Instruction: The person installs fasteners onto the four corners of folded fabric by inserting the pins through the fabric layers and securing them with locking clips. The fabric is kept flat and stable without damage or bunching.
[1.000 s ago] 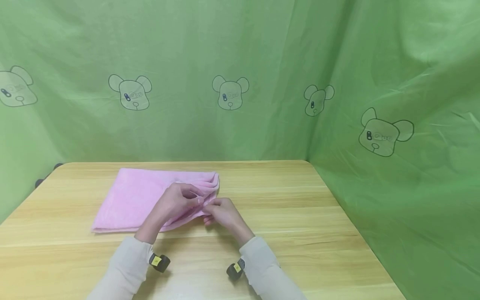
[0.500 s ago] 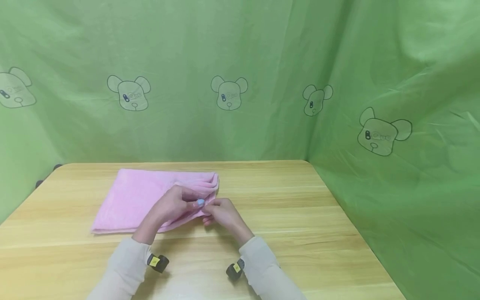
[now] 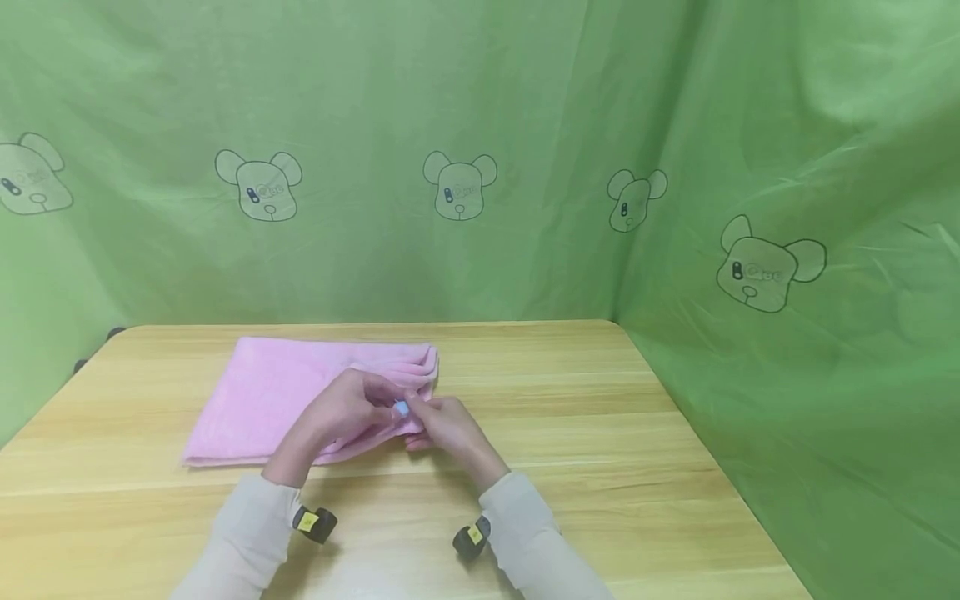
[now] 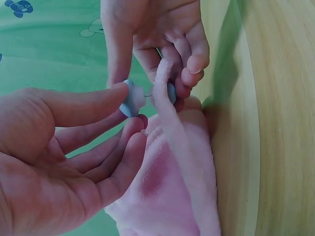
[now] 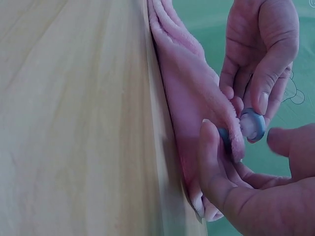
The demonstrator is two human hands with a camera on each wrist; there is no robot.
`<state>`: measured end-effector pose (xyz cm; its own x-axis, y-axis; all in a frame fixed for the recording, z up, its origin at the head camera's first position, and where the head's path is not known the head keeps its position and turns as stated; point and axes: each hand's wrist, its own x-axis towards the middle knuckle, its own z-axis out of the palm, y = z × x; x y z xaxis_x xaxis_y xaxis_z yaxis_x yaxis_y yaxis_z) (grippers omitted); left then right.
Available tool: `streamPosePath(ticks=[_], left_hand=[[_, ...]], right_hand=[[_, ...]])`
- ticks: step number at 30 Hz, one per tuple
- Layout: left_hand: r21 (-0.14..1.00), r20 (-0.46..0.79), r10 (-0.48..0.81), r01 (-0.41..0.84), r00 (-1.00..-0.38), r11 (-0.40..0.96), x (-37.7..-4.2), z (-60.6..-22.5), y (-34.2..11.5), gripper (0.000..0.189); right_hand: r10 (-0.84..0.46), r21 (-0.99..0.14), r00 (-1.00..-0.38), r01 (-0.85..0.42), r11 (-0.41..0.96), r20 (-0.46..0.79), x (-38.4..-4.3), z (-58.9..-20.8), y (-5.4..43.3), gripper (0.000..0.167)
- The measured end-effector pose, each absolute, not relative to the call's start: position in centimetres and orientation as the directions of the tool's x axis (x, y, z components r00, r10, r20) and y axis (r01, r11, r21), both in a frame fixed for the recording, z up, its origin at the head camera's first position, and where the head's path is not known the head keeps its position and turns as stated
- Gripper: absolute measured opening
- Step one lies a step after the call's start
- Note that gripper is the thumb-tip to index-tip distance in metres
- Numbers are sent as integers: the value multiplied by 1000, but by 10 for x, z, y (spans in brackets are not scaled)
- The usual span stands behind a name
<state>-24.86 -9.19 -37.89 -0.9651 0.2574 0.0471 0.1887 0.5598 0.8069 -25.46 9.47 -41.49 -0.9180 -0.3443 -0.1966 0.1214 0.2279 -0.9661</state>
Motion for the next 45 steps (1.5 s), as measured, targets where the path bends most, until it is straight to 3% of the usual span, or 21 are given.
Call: streamPosePath(ticks=[4,12,22,30,33,37,45], left_hand=[[804,43,275,197,-960,560,-247,-378,-89,27],[807,18,285,182,-958,561,-247,-376,-86,24],[828,-49,305,132,-951,545,-245,-377,-84,26],[837,-51,291,119,-955,535,-243,-382,-80,20],[814,-56,286,122,-957,567,-243,-385,-77,18],[773,-72,295,133,-953,620,-242,-388,-73,16],[719,-60,333,191,-941,668,-239,-392,-70,13]], right_hand=[[-344,-958,-915,121,261,-209,-255,-416,95,62],[-329,-963,-922,126,236,-202,-254,-415,92,43],[-331,-969,-922,139,202,-201,-253,-414,93,36],[-269,-931,-949,55,362,-161,-253,-410,95,41],[-206,-909,-973,12,417,-108,-254,-409,96,36],[-151,-900,-987,-25,436,-46,-256,-409,95,26],[-134,-893,-991,-39,448,-24,-257,-410,93,20]])
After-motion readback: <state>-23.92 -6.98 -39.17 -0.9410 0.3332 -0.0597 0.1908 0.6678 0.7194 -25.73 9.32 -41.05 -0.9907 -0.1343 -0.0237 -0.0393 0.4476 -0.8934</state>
